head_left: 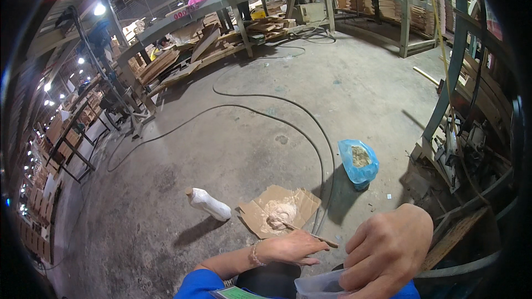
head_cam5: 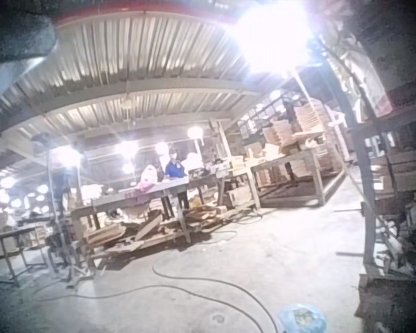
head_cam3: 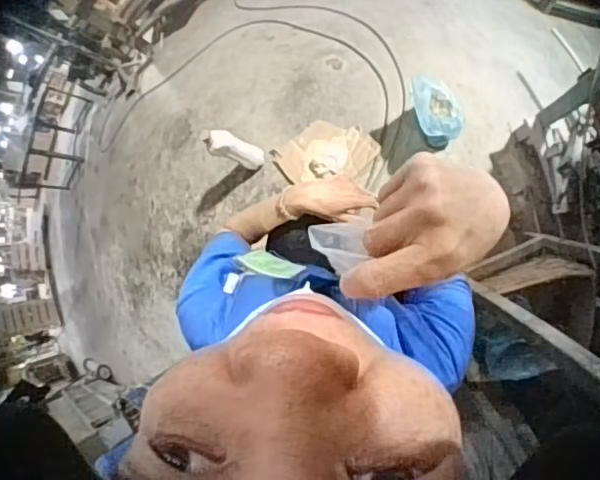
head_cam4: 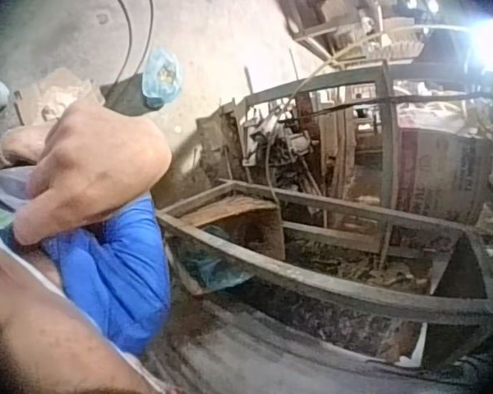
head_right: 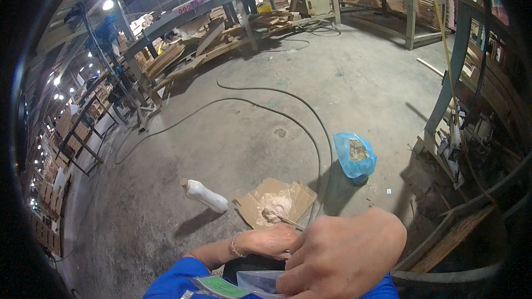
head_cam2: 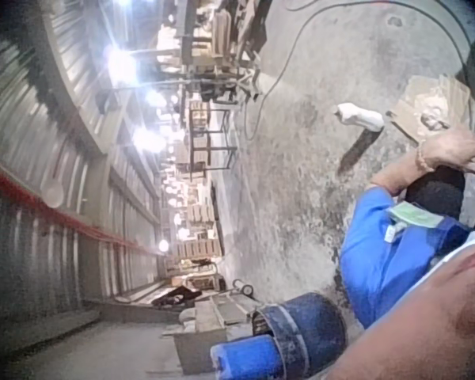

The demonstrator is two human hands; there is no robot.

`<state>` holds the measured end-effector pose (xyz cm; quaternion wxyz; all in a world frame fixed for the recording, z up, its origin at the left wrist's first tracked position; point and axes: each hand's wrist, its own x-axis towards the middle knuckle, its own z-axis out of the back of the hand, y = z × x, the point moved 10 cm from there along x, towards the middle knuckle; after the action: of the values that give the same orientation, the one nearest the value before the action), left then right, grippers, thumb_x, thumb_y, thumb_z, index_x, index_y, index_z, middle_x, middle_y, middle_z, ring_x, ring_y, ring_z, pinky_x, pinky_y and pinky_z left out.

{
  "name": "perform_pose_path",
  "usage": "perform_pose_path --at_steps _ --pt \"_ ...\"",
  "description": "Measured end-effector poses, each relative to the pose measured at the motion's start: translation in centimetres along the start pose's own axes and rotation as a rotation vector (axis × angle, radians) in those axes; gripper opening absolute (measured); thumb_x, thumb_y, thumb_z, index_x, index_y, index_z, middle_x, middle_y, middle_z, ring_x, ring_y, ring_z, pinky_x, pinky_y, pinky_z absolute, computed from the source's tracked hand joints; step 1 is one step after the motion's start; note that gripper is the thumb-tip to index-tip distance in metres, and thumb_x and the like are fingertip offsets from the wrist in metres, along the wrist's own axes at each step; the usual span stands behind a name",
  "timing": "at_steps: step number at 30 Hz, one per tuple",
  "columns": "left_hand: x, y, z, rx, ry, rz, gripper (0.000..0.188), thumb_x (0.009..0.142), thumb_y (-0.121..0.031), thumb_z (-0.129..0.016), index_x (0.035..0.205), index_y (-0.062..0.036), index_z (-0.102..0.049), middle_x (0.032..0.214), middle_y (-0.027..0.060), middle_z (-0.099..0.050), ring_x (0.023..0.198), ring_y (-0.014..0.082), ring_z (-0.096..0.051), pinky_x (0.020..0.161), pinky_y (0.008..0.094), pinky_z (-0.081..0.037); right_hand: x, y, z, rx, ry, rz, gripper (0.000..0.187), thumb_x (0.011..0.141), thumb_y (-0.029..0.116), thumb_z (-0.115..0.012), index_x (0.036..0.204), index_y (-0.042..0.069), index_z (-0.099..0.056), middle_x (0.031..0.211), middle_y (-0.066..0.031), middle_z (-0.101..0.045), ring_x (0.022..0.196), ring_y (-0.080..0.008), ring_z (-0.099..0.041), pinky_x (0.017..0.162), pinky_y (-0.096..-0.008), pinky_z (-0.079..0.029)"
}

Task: The person sits on the floor and uses a wooden stick to mix a beige paste-like substance on a piece of cardboard. They pour liquid from a white bottle into the mixture, continue stirring, and then wrap the mixture in a plastic bag.

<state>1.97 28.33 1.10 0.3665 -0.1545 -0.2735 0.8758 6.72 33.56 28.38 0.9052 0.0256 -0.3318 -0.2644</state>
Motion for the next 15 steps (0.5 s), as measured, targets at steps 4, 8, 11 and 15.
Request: perform_pose_path --at_steps 4,8,11,15 --pt "0.0 0.0 0.0 0.026 0.027 0.015 0.045 0.083 -0.031 -0.059 0.116 -0.0006 -0.051 0.093 0.0197 -0.062 0.090 0.0363 -0.059 0.075 0.0437 -0.046 0.0 -0.3 0.1 -0.041 0.037 -0.027 0.019 0.079 0.010 -0.057 0.098 0.006 -0.061 0.056 0.0027 -0.042 0.043 -0.0111 -0.047 0.037 -0.0257 -0.035" --pt "-0.8 -0.6 6.1 -0.032 -0.201 0.112 0.040 0.085 -0.024 -0.058 0.117 -0.0003 -0.052 0.102 0.0200 -0.062 0.095 0.0317 -0.060 0.081 0.0387 -0.047 -1.4 -2.7 0.2 -0.102 -0.107 -0.182 0.022 0.081 0.011 -0.058 0.102 0.011 -0.064 0.056 0.0028 -0.053 0.041 -0.0099 -0.051 0.034 -0.0239 -0.037" --pt "-4.9 -1.9 15.3 -0.298 -0.798 0.103 0.035 0.088 -0.020 -0.055 0.118 -0.0011 -0.053 0.110 0.0164 -0.061 0.104 0.0265 -0.059 0.091 0.0365 -0.044 -2.0 -4.9 1.2 -0.287 -0.080 -0.458 0.026 0.079 0.016 -0.059 0.104 0.017 -0.058 0.057 0.0014 -0.058 0.046 -0.0172 -0.058 0.037 -0.0303 -0.044" --pt "-8.2 -6.7 20.4 -0.709 -1.178 -0.329 0.042 0.082 -0.034 -0.066 0.104 0.0006 -0.056 0.112 0.0201 -0.059 0.111 0.0322 -0.054 0.100 0.0485 -0.036 -2.6 -5.8 2.3 -0.349 -0.137 -0.574 0.024 0.076 0.017 -0.060 0.099 0.022 -0.059 0.057 0.0013 -0.057 0.047 -0.0196 -0.059 0.038 -0.0319 -0.044"
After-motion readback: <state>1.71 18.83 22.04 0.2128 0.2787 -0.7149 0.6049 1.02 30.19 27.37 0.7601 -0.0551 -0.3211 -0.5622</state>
